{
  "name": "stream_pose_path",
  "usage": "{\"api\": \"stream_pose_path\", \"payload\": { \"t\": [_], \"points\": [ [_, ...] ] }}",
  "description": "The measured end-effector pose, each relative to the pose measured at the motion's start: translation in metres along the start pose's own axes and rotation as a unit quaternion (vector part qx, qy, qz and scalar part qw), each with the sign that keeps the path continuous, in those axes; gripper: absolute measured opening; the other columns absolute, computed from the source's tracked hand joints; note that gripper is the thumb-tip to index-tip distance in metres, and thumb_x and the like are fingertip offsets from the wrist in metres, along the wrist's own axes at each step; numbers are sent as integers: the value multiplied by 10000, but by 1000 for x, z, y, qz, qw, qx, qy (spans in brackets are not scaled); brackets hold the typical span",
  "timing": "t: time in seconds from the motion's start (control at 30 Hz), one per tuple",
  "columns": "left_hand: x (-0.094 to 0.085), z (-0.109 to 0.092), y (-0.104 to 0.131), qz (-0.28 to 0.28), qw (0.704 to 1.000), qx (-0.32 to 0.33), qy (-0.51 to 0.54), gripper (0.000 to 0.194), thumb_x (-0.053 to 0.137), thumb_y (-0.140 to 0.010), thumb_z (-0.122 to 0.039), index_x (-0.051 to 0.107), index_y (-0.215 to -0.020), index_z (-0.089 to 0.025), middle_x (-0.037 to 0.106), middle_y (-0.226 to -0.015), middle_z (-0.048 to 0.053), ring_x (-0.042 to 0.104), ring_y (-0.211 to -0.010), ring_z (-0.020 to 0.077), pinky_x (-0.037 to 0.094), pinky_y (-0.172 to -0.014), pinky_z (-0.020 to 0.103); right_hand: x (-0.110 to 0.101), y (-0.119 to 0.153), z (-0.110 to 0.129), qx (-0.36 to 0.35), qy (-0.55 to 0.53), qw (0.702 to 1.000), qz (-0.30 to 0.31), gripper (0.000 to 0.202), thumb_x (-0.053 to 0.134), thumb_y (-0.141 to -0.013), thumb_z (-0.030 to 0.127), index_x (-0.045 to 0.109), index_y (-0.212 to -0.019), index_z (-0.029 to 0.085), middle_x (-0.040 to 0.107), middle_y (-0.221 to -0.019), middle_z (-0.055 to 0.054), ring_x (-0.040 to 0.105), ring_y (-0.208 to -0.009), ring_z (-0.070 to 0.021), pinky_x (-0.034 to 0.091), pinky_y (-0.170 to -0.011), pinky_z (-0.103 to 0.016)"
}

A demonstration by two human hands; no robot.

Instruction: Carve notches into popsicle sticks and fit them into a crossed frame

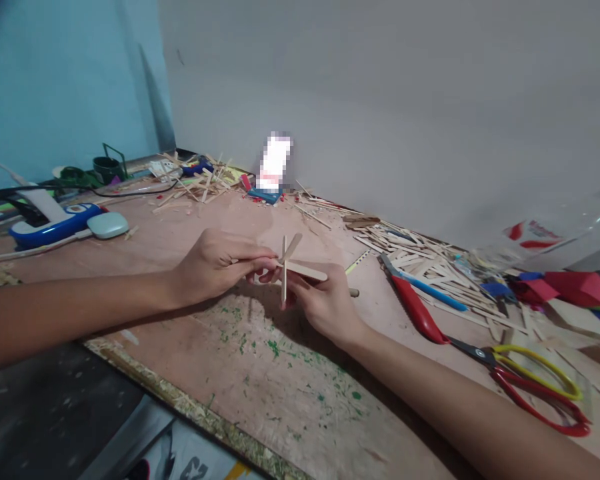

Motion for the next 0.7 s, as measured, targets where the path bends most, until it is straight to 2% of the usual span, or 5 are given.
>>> {"api": "stream_pose_path", "payload": {
  "t": [0.1, 0.2, 0.37, 0.53, 0.7],
  "points": [
    [-1, -6, -3, 18, 1000, -8, 10, 327, 586, -1069, -277, 771, -814, -187, 730, -749, -13, 628, -657, 81, 518, -711, 216, -2, -2, 0, 13, -32, 998, 52, 354, 589, -1062, 491, 680, -1006, 154, 651, -803, 7, 605, -641, -106, 570, -639, -272],
    [0, -8, -3, 18, 999, -25, 22, 325, 600, -1057, -264, 769, -791, -187, 726, -729, -14, 633, -645, 81, 521, -688, 200, -1, -3, 0, 15, -40, 997, 65, 352, 591, -1061, 491, 681, -998, 156, 649, -799, 7, 601, -637, -105, 564, -630, -266],
    [5, -3, 1, 2, 1000, -25, 18, 286, 609, -1056, -266, 755, -838, -153, 707, -726, -2, 641, -647, 92, 525, -650, 218, 4, 0, 4, -2, -19, 1000, 21, 327, 603, -1055, 475, 679, -1031, 158, 667, -873, -9, 613, -679, -111, 569, -640, -267],
    [6, -2, 4, -10, 1000, 13, -9, 278, 593, -1077, -315, 744, -921, -141, 698, -753, -15, 636, -651, 95, 537, -653, 240, 4, 4, 9, -26, 28, 999, -7, 312, 622, -1046, 463, 680, -1013, 158, 666, -875, -7, 615, -697, -116, 573, -670, -279],
    [5, -7, 6, -28, 996, 62, -50, 211, 607, -1069, -275, 752, -994, -140, 705, -775, -11, 641, -665, 96, 526, -654, 235, 6, 10, 8, -28, 40, 998, -40, 299, 627, -1044, 454, 679, -1030, 160, 667, -896, -12, 618, -718, -120, 573, -680, -283]
  ]
}}
Point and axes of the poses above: each hand's wrist, its own y-axis away from the middle knuckle, its own x-axis out of the palm, z = x × y, the point moved 4 cm from there along -y, towards the middle knuckle
